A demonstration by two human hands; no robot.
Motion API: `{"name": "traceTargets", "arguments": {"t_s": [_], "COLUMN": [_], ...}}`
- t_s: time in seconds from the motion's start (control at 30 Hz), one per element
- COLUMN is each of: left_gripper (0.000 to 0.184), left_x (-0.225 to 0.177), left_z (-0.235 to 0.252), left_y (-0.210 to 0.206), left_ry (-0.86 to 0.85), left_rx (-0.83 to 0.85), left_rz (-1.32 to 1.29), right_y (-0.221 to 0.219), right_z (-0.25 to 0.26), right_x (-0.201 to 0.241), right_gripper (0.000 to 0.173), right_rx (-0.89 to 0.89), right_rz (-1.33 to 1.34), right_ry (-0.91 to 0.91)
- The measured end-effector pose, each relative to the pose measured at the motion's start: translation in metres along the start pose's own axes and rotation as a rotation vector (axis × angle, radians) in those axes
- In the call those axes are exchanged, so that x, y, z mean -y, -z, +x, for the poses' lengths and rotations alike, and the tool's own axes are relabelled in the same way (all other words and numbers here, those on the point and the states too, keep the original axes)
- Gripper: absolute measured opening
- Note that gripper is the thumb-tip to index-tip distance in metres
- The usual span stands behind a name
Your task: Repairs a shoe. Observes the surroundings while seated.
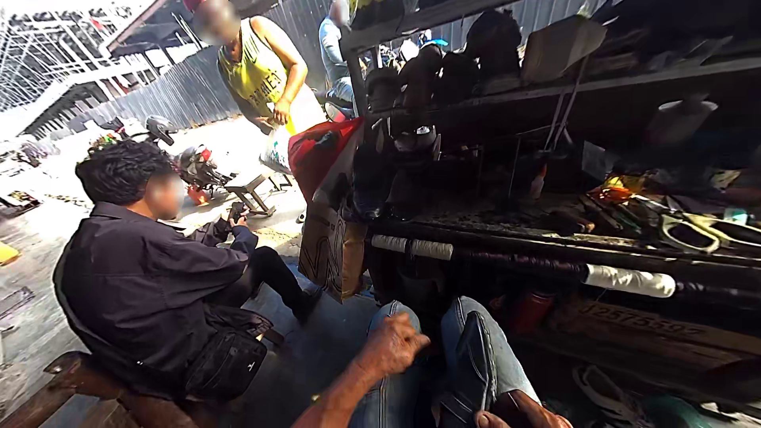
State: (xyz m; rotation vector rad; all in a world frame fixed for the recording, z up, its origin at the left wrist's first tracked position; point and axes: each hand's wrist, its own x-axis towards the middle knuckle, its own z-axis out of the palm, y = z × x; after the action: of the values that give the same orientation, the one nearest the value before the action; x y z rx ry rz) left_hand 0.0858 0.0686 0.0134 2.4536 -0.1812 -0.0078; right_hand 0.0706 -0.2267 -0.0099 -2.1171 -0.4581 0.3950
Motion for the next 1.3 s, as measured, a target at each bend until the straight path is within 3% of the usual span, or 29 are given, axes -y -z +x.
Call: {"name": "traceTargets", "arguments": {"t_s": [0.1,0.23,0.33,0.53,0.8,0.93,1.1,1.2,1.3], "left_gripper": [0.046,0.031,0.036,0.042,0.042,0.036,0.039,0.048,0.034], "left_x": [0.006,-0.022,-0.048,-0.019,-0.012,-0.008,-0.020,-0.037,-0.028], "left_z": [0.000,-0.006,-0.007,0.032,0.070,0.034,-0.009,-0.021,-0.021], "left_y": [0.009,-0.008,-0.011,0.025,0.058,0.043,-0.015,-0.033,-0.027], "left_ry": [0.034,-0.062,0.066,0.286,0.299,0.192,0.049,-0.011,-0.077], "left_rx": [-0.101,-0.026,0.019,-0.174,-0.286,-0.090,0.258,0.274,0.175], "left_rz": [-0.200,-1.184,-1.481,-1.332,-1.268,-1.089,-0.846,-0.781,-0.595], "right_y": [0.003,0.007,0.003,0.005,-0.008,-0.002,0.010,0.012,0.025], "right_z": [-0.002,-0.002,-0.001,0.011,0.020,0.011,0.015,0.016,0.012], "right_x": [0.002,0.000,0.009,0.020,0.015,0.011,0.006,0.003,0.001], "right_gripper": [0.054,0.059,0.062,0.047,0.036,0.036,0.031,0.034,0.040], "right_rx": [0.047,0.056,-0.027,0.082,0.045,0.137,0.179,0.211,0.101], "right_rz": [-0.068,-0.073,-0.111,-0.046,0.066,0.188,0.396,0.338,0.175], "right_ry": [0.011,0.043,0.038,-0.045,0.032,0.049,0.123,0.149,0.117]}}
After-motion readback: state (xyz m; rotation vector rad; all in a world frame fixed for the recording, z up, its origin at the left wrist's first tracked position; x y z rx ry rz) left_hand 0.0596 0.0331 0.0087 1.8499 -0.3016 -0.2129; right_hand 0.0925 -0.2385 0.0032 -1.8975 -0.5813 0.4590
